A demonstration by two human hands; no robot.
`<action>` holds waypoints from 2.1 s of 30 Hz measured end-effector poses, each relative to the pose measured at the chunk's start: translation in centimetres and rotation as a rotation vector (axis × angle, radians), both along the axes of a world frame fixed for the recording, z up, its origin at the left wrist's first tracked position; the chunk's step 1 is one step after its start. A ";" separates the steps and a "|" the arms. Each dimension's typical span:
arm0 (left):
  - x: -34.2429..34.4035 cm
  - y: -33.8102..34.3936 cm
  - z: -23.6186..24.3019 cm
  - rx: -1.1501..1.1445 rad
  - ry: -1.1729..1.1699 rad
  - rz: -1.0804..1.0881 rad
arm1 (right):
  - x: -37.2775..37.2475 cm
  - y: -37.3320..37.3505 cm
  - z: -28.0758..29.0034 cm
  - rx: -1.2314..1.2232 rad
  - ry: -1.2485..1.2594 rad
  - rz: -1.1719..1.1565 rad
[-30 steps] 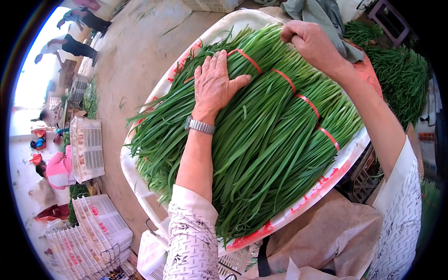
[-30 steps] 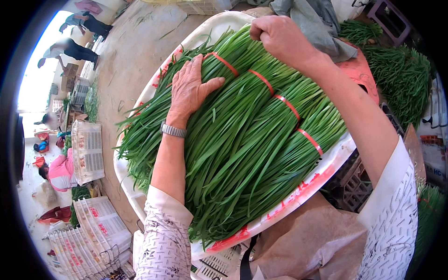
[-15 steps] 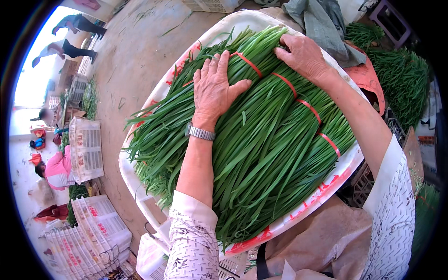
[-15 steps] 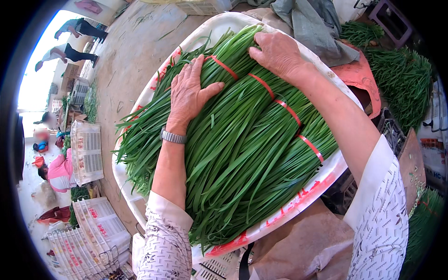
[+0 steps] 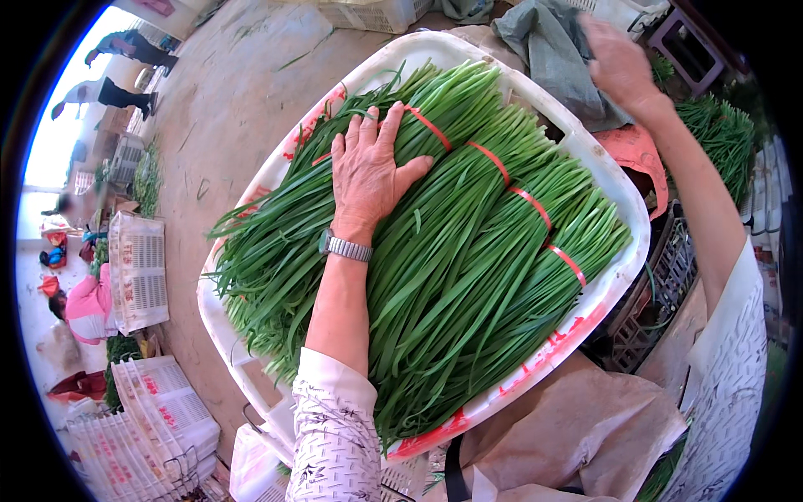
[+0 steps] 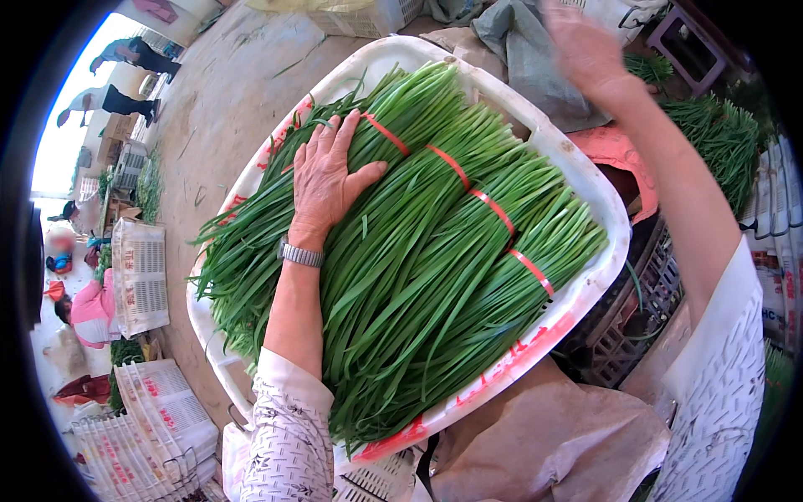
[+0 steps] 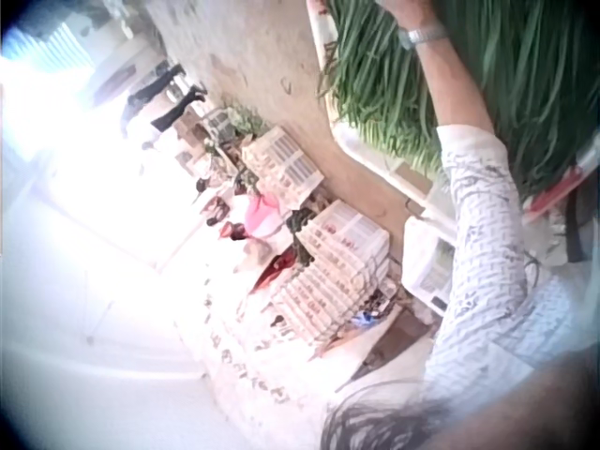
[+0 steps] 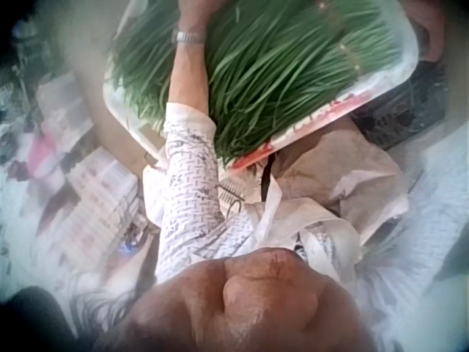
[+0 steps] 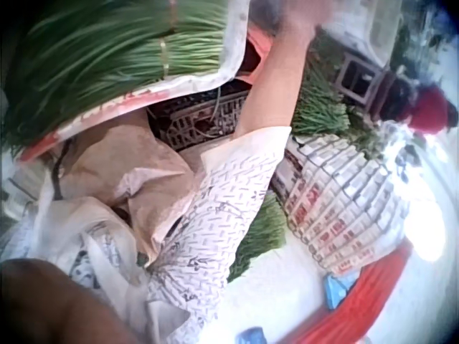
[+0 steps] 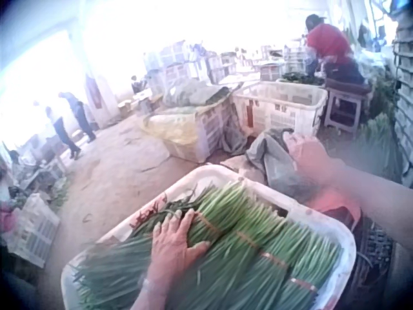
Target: The person trims a bunch of chives with a cleaver on a wooden board, removes loose leaves by hand, and then ties a red band around the bunch before placing it in a white plastic crate.
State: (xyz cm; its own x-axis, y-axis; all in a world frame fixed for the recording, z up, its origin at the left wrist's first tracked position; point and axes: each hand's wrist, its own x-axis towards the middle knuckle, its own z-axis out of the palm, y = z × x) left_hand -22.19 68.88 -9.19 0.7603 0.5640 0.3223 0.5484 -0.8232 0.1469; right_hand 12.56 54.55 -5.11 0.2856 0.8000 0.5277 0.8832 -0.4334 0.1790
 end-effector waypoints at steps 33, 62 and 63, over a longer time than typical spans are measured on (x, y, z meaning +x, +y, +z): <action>-5.3 -4.8 2.5 -0.055 0.304 0.449 | -20.8 8.2 -5.9 0.041 0.411 0.473; -9.5 12.6 -4.1 -0.054 0.213 0.157 | -19.9 -32.4 8.2 0.414 0.311 0.182; -9.4 12.4 -3.8 -0.011 0.214 0.162 | -20.8 -39.0 7.8 0.436 0.381 0.107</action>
State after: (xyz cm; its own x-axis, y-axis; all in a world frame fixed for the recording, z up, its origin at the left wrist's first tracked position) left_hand -31.56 81.25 -13.00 0.7099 0.6865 0.1571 0.6925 -0.7211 0.0220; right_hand -8.20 15.51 2.67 0.4494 0.5672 0.6902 0.8931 -0.3012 -0.3341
